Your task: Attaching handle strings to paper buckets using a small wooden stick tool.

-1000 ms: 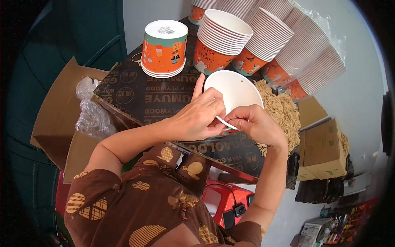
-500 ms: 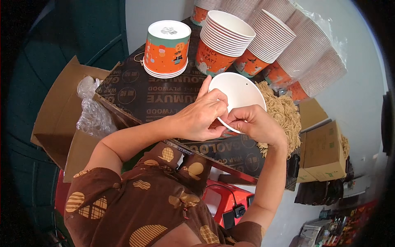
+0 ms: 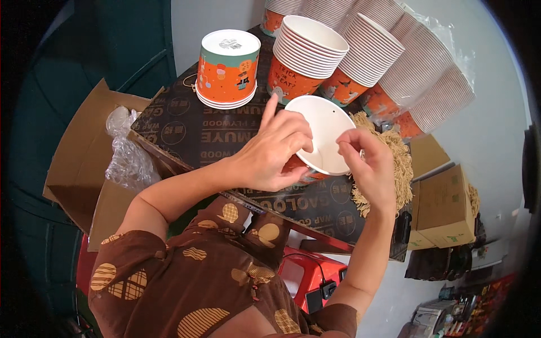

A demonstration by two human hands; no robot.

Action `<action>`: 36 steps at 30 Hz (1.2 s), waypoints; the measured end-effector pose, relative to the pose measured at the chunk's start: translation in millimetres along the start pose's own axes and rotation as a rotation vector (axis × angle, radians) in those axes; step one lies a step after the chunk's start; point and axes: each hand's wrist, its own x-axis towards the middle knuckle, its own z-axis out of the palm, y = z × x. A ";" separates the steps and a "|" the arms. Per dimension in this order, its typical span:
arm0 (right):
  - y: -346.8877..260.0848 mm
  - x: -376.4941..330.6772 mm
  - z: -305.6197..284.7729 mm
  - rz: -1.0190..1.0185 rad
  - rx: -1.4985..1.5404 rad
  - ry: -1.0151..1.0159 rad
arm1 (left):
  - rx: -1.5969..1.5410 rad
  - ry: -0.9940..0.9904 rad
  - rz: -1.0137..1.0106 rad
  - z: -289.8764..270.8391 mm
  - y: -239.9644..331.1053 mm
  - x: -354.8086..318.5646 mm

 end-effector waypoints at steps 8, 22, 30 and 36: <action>-14.4 -71.2 19.7 0.064 0.243 0.174 | -0.187 0.282 -0.076 -0.1 45.3 -41.7; 12.7 -124.3 87.7 0.485 1.067 0.159 | -0.428 0.067 -0.301 34.4 63.5 -66.9; 27.0 -120.5 101.4 0.558 1.117 0.213 | -0.422 0.092 -0.353 42.2 54.1 -68.0; 32.7 -115.6 107.2 0.579 1.090 0.228 | -0.398 0.083 -0.408 45.7 47.2 -71.7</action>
